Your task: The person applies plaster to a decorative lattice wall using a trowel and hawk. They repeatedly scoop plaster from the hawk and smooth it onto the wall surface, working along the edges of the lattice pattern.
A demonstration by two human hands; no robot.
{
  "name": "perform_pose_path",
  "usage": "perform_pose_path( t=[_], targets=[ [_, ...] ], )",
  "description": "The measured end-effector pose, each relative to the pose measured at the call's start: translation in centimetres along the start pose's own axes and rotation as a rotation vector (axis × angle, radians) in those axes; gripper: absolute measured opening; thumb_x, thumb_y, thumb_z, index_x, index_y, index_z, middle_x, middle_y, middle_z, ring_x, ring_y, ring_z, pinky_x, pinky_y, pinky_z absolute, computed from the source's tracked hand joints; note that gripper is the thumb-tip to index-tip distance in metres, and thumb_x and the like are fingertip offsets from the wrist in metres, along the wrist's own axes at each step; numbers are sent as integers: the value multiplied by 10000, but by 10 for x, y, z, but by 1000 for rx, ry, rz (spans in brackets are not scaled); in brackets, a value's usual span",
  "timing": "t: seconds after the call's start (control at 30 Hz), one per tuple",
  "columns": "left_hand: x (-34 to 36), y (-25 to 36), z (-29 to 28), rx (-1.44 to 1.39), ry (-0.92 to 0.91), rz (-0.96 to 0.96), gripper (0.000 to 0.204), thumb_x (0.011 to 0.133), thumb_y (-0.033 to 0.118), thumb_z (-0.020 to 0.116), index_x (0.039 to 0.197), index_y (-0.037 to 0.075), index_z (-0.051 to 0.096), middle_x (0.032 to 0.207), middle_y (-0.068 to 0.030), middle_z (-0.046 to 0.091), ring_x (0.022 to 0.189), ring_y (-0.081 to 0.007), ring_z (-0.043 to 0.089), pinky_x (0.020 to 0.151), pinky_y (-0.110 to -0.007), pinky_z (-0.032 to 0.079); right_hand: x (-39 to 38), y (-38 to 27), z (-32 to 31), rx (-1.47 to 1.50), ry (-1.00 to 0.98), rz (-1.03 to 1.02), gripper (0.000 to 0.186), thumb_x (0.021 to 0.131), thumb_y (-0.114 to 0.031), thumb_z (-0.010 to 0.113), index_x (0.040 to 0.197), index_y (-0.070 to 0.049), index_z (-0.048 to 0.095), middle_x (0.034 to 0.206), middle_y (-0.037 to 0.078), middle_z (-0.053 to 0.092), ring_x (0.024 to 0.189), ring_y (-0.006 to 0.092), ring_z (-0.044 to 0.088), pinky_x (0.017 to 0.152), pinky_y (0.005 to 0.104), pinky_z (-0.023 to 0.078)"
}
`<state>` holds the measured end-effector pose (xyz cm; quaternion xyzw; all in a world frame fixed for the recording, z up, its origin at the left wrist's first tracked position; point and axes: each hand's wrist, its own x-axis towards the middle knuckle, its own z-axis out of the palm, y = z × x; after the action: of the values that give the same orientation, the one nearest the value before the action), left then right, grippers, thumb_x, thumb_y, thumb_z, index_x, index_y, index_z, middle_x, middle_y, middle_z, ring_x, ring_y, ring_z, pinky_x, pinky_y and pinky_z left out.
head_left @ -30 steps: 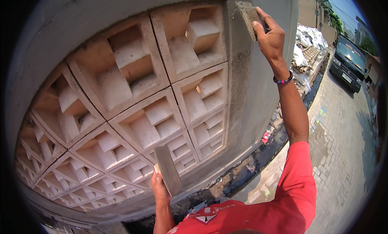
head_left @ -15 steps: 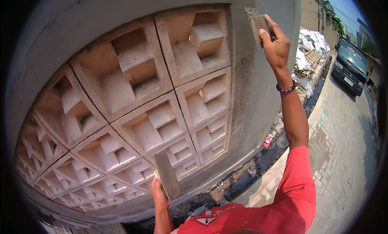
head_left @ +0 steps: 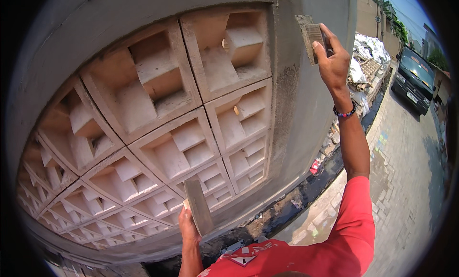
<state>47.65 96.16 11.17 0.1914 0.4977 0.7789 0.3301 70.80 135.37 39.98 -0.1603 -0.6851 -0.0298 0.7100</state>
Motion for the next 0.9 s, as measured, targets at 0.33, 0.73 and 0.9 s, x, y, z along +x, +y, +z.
perform_pose_path(
  t=[0.33,0.73,0.9],
  targets=[
    [-5,-10,12,-69,10,7,446,932,346,539,1243,29,499,1036,-55,603,901,-156,604,756,-302,510,11,-3,29,-126,-95,-164,389,786,-92,587,1168,-21,618,983,192,665,904,308,655,808,350,506],
    [-1,-13,3,-44,-3,32,429,931,340,543,1221,25,511,999,-58,618,855,-173,625,721,-317,525,36,26,26,-93,36,-73,405,822,-100,589,1217,-10,590,1012,177,661,891,262,655,825,341,501],
    [-8,-5,14,-36,42,28,441,931,349,540,1223,20,505,997,-70,620,851,-185,629,712,-321,526,-73,34,3,-101,-191,-26,406,814,-72,563,1211,12,583,940,177,659,812,275,651,761,357,506]
  ],
)
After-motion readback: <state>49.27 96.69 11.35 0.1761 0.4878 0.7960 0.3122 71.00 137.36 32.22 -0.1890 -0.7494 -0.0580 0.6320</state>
